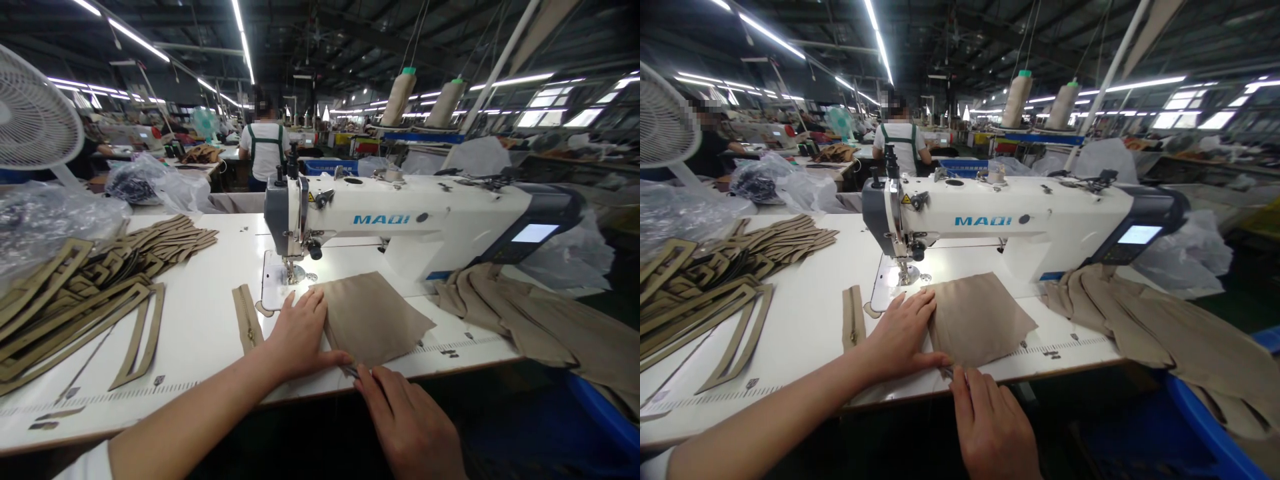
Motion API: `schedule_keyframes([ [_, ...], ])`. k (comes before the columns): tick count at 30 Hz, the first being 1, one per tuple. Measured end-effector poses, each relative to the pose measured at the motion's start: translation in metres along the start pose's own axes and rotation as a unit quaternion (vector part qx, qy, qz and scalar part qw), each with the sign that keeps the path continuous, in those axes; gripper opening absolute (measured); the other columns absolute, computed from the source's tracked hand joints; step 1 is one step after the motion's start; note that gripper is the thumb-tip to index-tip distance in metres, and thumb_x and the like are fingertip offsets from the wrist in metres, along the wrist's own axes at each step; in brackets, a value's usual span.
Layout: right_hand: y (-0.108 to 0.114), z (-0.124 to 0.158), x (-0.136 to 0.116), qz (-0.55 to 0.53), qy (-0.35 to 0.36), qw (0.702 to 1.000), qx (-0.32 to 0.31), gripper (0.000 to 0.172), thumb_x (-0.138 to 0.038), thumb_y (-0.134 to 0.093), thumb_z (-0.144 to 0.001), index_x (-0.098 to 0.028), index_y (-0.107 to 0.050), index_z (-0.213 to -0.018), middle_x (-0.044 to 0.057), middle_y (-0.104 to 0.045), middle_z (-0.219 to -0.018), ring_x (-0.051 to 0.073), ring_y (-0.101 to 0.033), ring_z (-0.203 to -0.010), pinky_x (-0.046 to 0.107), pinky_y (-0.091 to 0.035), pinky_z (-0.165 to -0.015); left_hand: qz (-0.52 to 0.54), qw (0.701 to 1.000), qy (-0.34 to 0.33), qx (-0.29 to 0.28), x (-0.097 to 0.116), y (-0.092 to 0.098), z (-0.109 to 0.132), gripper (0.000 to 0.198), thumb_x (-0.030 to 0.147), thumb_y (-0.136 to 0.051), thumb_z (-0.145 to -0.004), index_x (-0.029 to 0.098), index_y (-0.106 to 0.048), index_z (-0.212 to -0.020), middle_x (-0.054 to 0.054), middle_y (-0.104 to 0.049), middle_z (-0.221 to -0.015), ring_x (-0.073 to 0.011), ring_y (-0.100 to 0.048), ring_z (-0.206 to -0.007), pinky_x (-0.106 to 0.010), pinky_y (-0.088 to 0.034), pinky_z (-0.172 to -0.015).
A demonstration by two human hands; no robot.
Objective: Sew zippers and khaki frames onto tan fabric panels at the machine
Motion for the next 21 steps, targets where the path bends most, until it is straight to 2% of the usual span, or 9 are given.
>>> schedule_keyframes([
  [3, 0.001, -0.002, -0.001, -0.035, 0.025, 0.999, 0.015, 0.023, -0.009, -0.040, -0.092, -0.007, -0.062, -0.090, 0.010, -0.064, -0.075, 0.017, -0.056, -0.063, 0.031, -0.037, -0.059, 0.003, 1.000, -0.004, 0.007, 0.000, 0.000, 0.001, 0.089, 0.072, -0.054, -0.066, 0.009, -0.041, -0.128, -0.019, -0.036, -0.142, -0.0329, -0.028, -0.132, -0.053, -0.021, -0.106],
  [5, 0.003, -0.001, 0.001, -0.095, 0.031, 0.995, 0.021, 0.023, -0.010, -0.038, -0.093, -0.009, -0.061, -0.089, 0.008, -0.064, -0.073, 0.017, -0.056, -0.061, 0.030, -0.037, -0.058, 0.004, 1.000, -0.003, 0.008, -0.001, -0.001, 0.002, 0.089, 0.072, -0.054, -0.067, 0.009, -0.041, -0.128, -0.019, -0.037, -0.141, -0.0329, -0.029, -0.132, -0.053, -0.021, -0.106],
  [8, 0.004, 0.004, 0.009, -0.191, 0.008, 0.981, 0.004, 0.023, -0.025, -0.040, -0.096, -0.012, -0.058, -0.090, 0.006, -0.063, -0.073, 0.013, -0.056, -0.057, 0.026, -0.040, -0.055, 0.004, 1.000, -0.001, 0.014, -0.003, -0.003, 0.003, 0.091, 0.073, -0.053, -0.066, 0.010, -0.040, -0.130, -0.019, -0.037, -0.141, -0.0337, -0.030, -0.131, -0.054, -0.020, -0.106],
  [10, 0.005, 0.005, 0.014, -0.206, -0.005, 0.979, 0.004, 0.029, -0.038, -0.044, -0.094, -0.012, -0.057, -0.093, 0.006, -0.062, -0.072, 0.013, -0.057, -0.056, 0.025, -0.041, -0.055, 0.007, 1.000, -0.003, 0.019, -0.003, -0.003, 0.004, 0.092, 0.075, -0.052, -0.065, 0.010, -0.040, -0.130, -0.019, -0.037, -0.141, -0.0339, -0.030, -0.131, -0.054, -0.020, -0.106],
  [13, 0.000, 0.002, 0.024, -0.200, -0.045, 0.979, 0.002, 0.028, -0.039, -0.042, -0.094, -0.016, -0.057, -0.091, 0.004, -0.061, -0.068, 0.015, -0.058, -0.058, 0.025, -0.041, -0.055, 0.011, 1.000, -0.005, 0.014, -0.003, -0.005, 0.004, 0.092, 0.075, -0.049, -0.067, 0.010, -0.037, -0.132, -0.018, -0.036, -0.142, -0.0336, -0.029, -0.132, -0.056, -0.019, -0.106],
  [16, -0.022, -0.003, 0.035, -0.211, -0.140, 0.964, -0.080, 0.032, -0.033, -0.034, -0.095, -0.020, -0.055, -0.075, 0.001, -0.058, -0.062, 0.015, -0.057, -0.054, 0.026, -0.037, -0.052, 0.009, 1.000, 0.000, 0.011, -0.003, -0.005, 0.005, 0.090, 0.073, -0.050, -0.069, 0.011, -0.036, -0.133, -0.018, -0.035, -0.143, -0.0332, -0.028, -0.132, -0.056, -0.019, -0.106],
  [18, -0.037, -0.005, 0.037, -0.205, -0.192, 0.949, -0.140, 0.032, -0.037, -0.040, -0.092, -0.021, -0.051, -0.067, 0.000, -0.055, -0.058, 0.016, -0.056, -0.052, 0.027, -0.035, -0.050, 0.007, 1.000, 0.002, 0.011, -0.003, -0.005, 0.006, 0.088, 0.070, -0.052, -0.070, 0.011, -0.036, -0.132, -0.018, -0.035, -0.143, -0.0326, -0.027, -0.133, -0.055, -0.019, -0.106],
  [21, -0.050, -0.004, 0.036, -0.186, -0.234, 0.934, -0.198, 0.027, -0.038, -0.051, -0.085, -0.021, -0.049, -0.064, -0.001, -0.054, -0.058, 0.018, -0.056, -0.054, 0.028, -0.033, -0.052, 0.007, 1.000, 0.003, 0.009, -0.003, -0.006, 0.007, 0.084, 0.066, -0.054, -0.072, 0.011, -0.035, -0.133, -0.017, -0.033, -0.144, -0.0319, -0.026, -0.134, -0.055, -0.018, -0.107],
])
Point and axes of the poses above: each hand's wrist, its own z-axis away from the middle knuckle, its own y-axis out of the back of the hand, x = y × z, the point moved 8 cm from there along -z, towards the middle knuckle
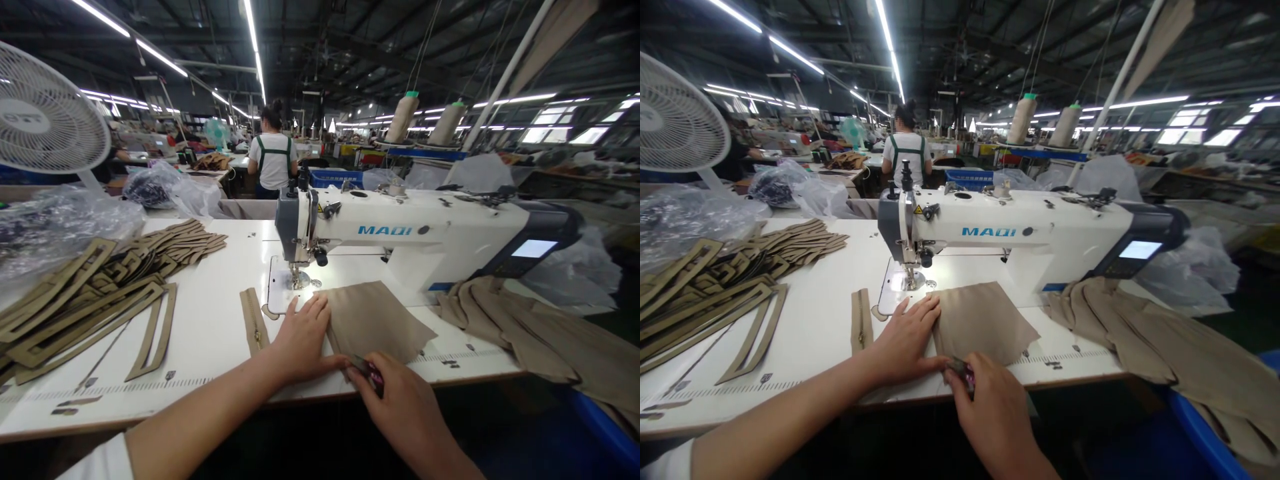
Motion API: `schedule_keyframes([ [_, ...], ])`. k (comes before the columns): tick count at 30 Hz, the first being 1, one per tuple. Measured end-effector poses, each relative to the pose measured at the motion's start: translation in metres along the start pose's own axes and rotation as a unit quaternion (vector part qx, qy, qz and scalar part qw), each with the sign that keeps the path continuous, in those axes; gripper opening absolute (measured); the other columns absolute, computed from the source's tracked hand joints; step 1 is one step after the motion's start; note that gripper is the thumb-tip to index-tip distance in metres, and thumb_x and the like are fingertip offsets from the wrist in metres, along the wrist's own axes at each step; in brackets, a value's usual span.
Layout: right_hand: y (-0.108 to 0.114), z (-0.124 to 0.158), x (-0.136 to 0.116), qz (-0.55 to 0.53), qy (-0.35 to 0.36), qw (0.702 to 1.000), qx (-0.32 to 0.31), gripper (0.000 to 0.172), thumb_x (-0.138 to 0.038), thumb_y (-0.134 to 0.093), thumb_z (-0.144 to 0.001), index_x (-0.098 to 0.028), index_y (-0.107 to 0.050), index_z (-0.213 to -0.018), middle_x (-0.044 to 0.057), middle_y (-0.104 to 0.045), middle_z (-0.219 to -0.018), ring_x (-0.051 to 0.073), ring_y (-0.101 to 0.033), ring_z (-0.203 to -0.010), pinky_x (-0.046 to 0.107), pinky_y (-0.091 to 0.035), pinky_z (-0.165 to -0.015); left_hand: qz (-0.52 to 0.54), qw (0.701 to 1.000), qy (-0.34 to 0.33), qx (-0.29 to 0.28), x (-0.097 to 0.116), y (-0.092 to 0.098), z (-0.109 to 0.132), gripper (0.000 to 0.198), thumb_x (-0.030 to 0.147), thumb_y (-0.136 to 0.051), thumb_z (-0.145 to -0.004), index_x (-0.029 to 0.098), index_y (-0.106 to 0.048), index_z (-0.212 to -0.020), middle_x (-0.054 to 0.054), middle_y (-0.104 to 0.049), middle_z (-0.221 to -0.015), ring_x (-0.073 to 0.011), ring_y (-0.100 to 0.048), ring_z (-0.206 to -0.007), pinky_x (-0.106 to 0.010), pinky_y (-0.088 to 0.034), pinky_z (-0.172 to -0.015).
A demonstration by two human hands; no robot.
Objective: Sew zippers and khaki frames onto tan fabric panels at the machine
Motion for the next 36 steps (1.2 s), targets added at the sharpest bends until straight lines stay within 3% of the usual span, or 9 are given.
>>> schedule_keyframes([
  [4, -0.007, -0.001, 0.003, -0.003, -0.024, 0.999, -0.025, 0.020, -0.029, -0.052, -0.083, -0.021, -0.049, -0.064, -0.001, -0.056, -0.059, 0.019, -0.057, -0.056, 0.027, -0.033, -0.052, 0.003, 1.000, -0.003, -0.008, 0.001, -0.002, 0.001, 0.084, 0.065, -0.050, -0.075, 0.009, -0.032, -0.135, -0.018, -0.030, -0.145, -0.0317, -0.023, -0.135, -0.055, -0.016, -0.108],
  [10, -0.002, -0.002, 0.004, -0.013, -0.001, 1.000, 0.013, 0.021, -0.028, -0.046, -0.082, -0.021, -0.045, -0.062, 0.000, -0.054, -0.055, 0.018, -0.055, -0.050, 0.026, -0.031, -0.049, -0.003, 1.000, -0.009, -0.023, 0.003, 0.000, 0.001, 0.082, 0.065, -0.045, -0.078, 0.007, -0.032, -0.135, -0.020, -0.028, -0.146, -0.0330, -0.020, -0.136, -0.056, -0.016, -0.107],
  [18, 0.000, -0.003, 0.002, -0.024, 0.027, 0.999, 0.035, 0.020, -0.023, -0.039, -0.081, -0.022, -0.039, -0.061, 0.000, -0.051, -0.052, 0.017, -0.053, -0.047, 0.026, -0.032, -0.047, -0.019, 1.000, 0.012, -0.001, 0.002, 0.004, -0.003, 0.048, 0.040, -0.039, -0.089, 0.010, -0.042, -0.127, -0.017, -0.037, -0.142, -0.0297, -0.028, -0.133, -0.058, -0.018, -0.106],
  [22, 0.001, -0.004, 0.003, -0.033, 0.038, 0.998, 0.033, 0.020, -0.022, -0.041, -0.081, -0.022, -0.039, -0.061, 0.000, -0.050, -0.052, 0.017, -0.052, -0.046, 0.026, -0.032, -0.046, -0.025, 0.999, 0.018, 0.010, 0.005, 0.006, -0.005, 0.052, 0.049, -0.045, -0.084, 0.010, -0.047, -0.119, -0.019, -0.040, -0.138, -0.0325, -0.031, -0.130, -0.062, -0.013, -0.105],
  [26, 0.004, 0.000, 0.005, -0.057, 0.045, 0.997, 0.030, 0.019, -0.021, -0.043, -0.082, -0.021, -0.044, -0.063, -0.001, -0.052, -0.054, 0.016, -0.053, -0.048, 0.025, -0.033, -0.046, -0.025, 1.000, 0.019, 0.001, 0.009, 0.003, -0.005, 0.073, 0.060, -0.051, -0.075, 0.008, -0.041, -0.126, -0.022, -0.034, -0.141, -0.0370, -0.023, -0.133, -0.065, -0.012, -0.104],
  [28, 0.010, 0.006, 0.002, -0.073, 0.073, 0.994, 0.046, 0.016, -0.016, -0.042, -0.082, -0.020, -0.050, -0.069, 0.000, -0.055, -0.060, 0.016, -0.055, -0.052, 0.025, -0.035, -0.049, -0.021, 1.000, 0.019, -0.011, 0.010, 0.000, -0.004, 0.083, 0.063, -0.051, -0.074, 0.005, -0.035, -0.131, -0.024, -0.029, -0.144, -0.0381, -0.018, -0.135, -0.065, -0.011, -0.104],
  [32, 0.022, 0.026, -0.021, -0.073, 0.211, 0.968, 0.112, 0.021, -0.012, -0.039, -0.088, -0.015, -0.060, -0.090, 0.002, -0.056, -0.065, 0.016, -0.053, -0.056, 0.027, -0.036, -0.053, -0.014, 0.999, 0.015, -0.027, 0.012, -0.002, -0.004, 0.088, 0.067, -0.047, -0.074, 0.003, -0.033, -0.133, -0.025, -0.025, -0.145, -0.0382, -0.014, -0.136, -0.065, -0.008, -0.105],
  [36, 0.016, 0.042, -0.037, -0.007, 0.272, 0.951, 0.149, 0.028, -0.012, -0.037, -0.091, -0.004, -0.059, -0.106, 0.004, -0.056, -0.061, 0.015, -0.050, -0.052, 0.029, -0.034, -0.051, -0.008, 0.999, 0.012, -0.031, 0.012, -0.002, -0.004, 0.096, 0.071, -0.046, -0.072, 0.002, -0.028, -0.136, -0.025, -0.021, -0.146, -0.0380, -0.012, -0.136, -0.064, -0.008, -0.105],
])
Point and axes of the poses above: each hand's wrist, its own z-axis away from the middle knuckle, its own y-axis out of the back of the hand, x = y × z, the point moved 8 cm from there along -z, towards the middle knuckle
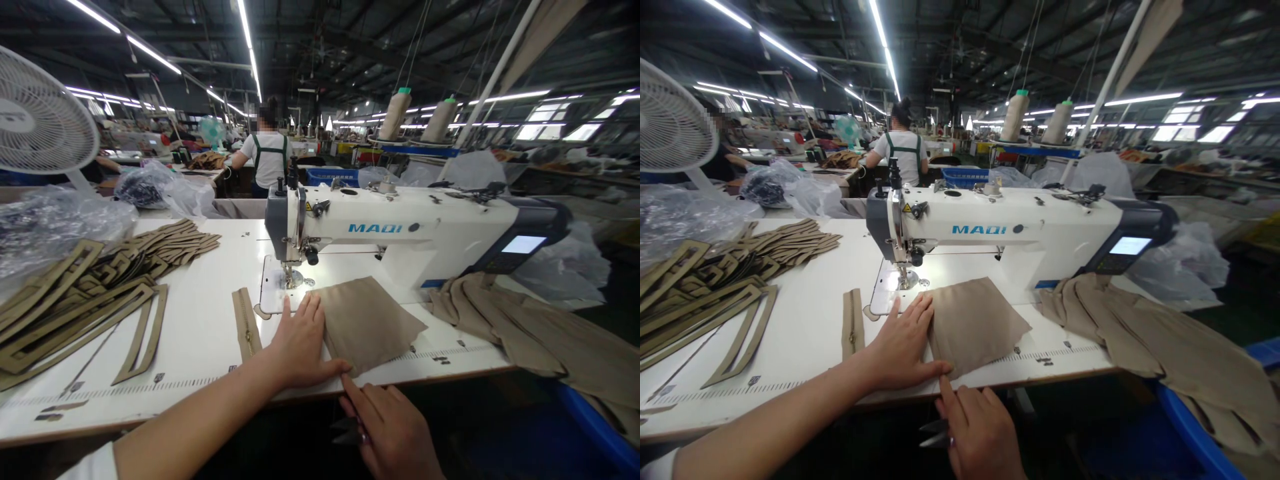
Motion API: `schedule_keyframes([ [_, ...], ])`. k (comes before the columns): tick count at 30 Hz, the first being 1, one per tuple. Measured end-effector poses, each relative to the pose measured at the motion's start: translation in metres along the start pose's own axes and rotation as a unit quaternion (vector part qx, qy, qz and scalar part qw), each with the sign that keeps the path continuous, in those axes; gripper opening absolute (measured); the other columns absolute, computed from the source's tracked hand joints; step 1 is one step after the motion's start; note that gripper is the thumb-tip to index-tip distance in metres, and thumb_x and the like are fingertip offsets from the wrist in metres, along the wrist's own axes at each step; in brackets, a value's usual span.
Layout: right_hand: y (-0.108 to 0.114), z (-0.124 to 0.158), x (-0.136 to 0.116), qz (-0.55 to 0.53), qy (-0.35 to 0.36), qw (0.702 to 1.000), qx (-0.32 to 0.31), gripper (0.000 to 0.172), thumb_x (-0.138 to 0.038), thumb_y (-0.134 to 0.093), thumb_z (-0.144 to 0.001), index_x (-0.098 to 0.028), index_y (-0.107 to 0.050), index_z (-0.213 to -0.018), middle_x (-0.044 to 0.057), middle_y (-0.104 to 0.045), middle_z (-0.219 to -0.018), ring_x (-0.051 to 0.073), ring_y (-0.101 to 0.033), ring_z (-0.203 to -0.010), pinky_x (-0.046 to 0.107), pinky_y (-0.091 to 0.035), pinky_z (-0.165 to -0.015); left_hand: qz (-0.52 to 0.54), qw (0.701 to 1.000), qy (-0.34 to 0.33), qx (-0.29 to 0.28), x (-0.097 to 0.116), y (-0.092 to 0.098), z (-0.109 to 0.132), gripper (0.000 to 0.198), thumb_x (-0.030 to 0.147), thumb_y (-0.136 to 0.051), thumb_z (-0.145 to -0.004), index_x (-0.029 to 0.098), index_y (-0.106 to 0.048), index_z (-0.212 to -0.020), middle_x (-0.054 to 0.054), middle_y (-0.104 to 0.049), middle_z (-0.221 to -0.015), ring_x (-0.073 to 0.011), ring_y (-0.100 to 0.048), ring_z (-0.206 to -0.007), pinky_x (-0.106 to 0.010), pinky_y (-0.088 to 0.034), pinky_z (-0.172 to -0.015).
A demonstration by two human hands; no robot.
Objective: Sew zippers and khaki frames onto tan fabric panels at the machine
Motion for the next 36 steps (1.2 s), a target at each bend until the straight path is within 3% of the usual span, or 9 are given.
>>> schedule_keyframes([
  [4, 0.006, 0.000, -0.003, -0.030, 0.018, 0.999, 0.016, 0.027, -0.011, -0.037, -0.091, -0.005, -0.062, -0.098, 0.005, -0.057, -0.060, 0.015, -0.052, -0.052, 0.029, -0.034, -0.049, -0.004, 1.000, -0.006, -0.008, 0.000, -0.002, 0.000, 0.104, 0.077, -0.044, -0.068, 0.001, -0.027, -0.137, -0.025, -0.019, -0.147, -0.0388, -0.009, -0.136, -0.065, -0.005, -0.105],
  [7, 0.017, -0.013, 0.020, -0.090, -0.022, 0.995, 0.022, 0.024, -0.012, -0.042, -0.089, -0.013, -0.064, -0.081, 0.003, -0.056, -0.059, 0.013, -0.051, -0.051, 0.027, -0.036, -0.050, -0.006, 1.000, -0.015, -0.016, -0.001, -0.001, -0.001, 0.110, 0.081, -0.043, -0.064, 0.001, -0.026, -0.138, -0.026, -0.019, -0.147, -0.0394, -0.009, -0.136, -0.065, -0.003, -0.105],
  [9, 0.018, -0.027, 0.039, -0.090, -0.026, 0.996, 0.009, 0.022, -0.012, -0.043, -0.088, -0.013, -0.065, -0.086, 0.006, -0.062, -0.069, 0.015, -0.057, -0.059, 0.027, -0.041, -0.055, 0.001, 0.999, -0.024, -0.024, -0.002, 0.000, 0.000, 0.110, 0.081, -0.045, -0.063, 0.002, -0.026, -0.138, -0.024, -0.018, -0.147, -0.0386, -0.010, -0.136, -0.065, -0.003, -0.105],
  [14, -0.019, -0.055, 0.054, -0.095, 0.074, 0.986, -0.117, 0.026, -0.014, -0.046, -0.084, -0.014, -0.062, -0.105, 0.010, -0.065, -0.108, 0.019, -0.064, -0.082, 0.028, -0.047, -0.063, 0.026, 0.998, -0.044, -0.044, -0.008, 0.002, 0.006, 0.109, 0.077, -0.047, -0.066, 0.005, -0.018, -0.142, -0.019, -0.015, -0.149, -0.0333, -0.008, -0.138, -0.059, -0.005, -0.109],
  [19, -0.041, -0.054, 0.054, -0.109, 0.062, 0.978, -0.167, 0.036, -0.014, -0.043, -0.082, -0.015, -0.057, -0.116, 0.010, -0.057, -0.124, 0.018, -0.064, -0.088, 0.027, -0.047, -0.068, 0.027, 0.997, -0.051, -0.056, -0.015, 0.002, 0.003, 0.118, 0.085, -0.041, -0.060, 0.005, -0.014, -0.143, -0.020, -0.009, -0.149, -0.0348, -0.004, -0.137, -0.059, -0.004, -0.109],
  [26, -0.024, -0.047, 0.039, -0.118, 0.084, 0.969, -0.200, 0.049, -0.011, -0.044, -0.071, -0.015, -0.055, -0.119, 0.012, -0.056, -0.124, 0.021, -0.064, -0.085, 0.030, -0.048, -0.066, 0.017, 0.997, -0.065, -0.041, -0.021, 0.002, -0.002, 0.114, 0.079, -0.051, -0.061, 0.010, -0.016, -0.144, -0.019, -0.013, -0.149, -0.0368, -0.006, -0.137, -0.061, 0.000, -0.108],
  [30, -0.022, -0.056, 0.048, -0.147, 0.073, 0.971, -0.171, 0.030, -0.012, -0.044, -0.081, -0.020, -0.065, -0.101, 0.007, -0.067, -0.104, 0.017, -0.065, -0.077, 0.028, -0.047, -0.068, 0.030, 0.996, -0.064, -0.052, -0.018, -0.003, -0.001, 0.115, 0.078, -0.054, -0.060, 0.010, -0.013, -0.144, -0.019, -0.010, -0.150, -0.0370, -0.003, -0.136, -0.062, 0.000, -0.107],
  [33, -0.032, -0.063, 0.064, -0.148, 0.055, 0.978, -0.138, 0.031, -0.018, -0.046, -0.083, -0.017, -0.063, -0.108, 0.010, -0.064, -0.113, 0.021, -0.065, -0.091, 0.031, -0.050, -0.075, 0.060, 0.995, -0.045, -0.059, -0.021, 0.009, 0.011, 0.117, 0.080, -0.049, -0.063, 0.009, -0.004, -0.144, -0.020, -0.003, -0.149, -0.0339, 0.002, -0.137, -0.059, -0.002, -0.108],
  [36, -0.048, -0.061, 0.070, -0.128, 0.057, 0.977, -0.159, 0.035, -0.018, -0.045, -0.084, -0.016, -0.061, -0.115, 0.011, -0.055, -0.125, 0.022, -0.064, -0.093, 0.033, -0.052, -0.076, 0.057, 0.998, 0.004, -0.001, -0.042, 0.040, 0.042, 0.108, 0.076, -0.043, -0.072, 0.013, 0.007, -0.144, -0.017, 0.002, -0.149, -0.0295, 0.003, -0.137, -0.055, -0.006, -0.110],
])
Point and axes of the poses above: each hand's wrist, its own z-axis away from the middle knuckle, its own y-axis out of the back of the hand, x = y × z, the point moved 8 cm from there along -z, towards the middle knuckle
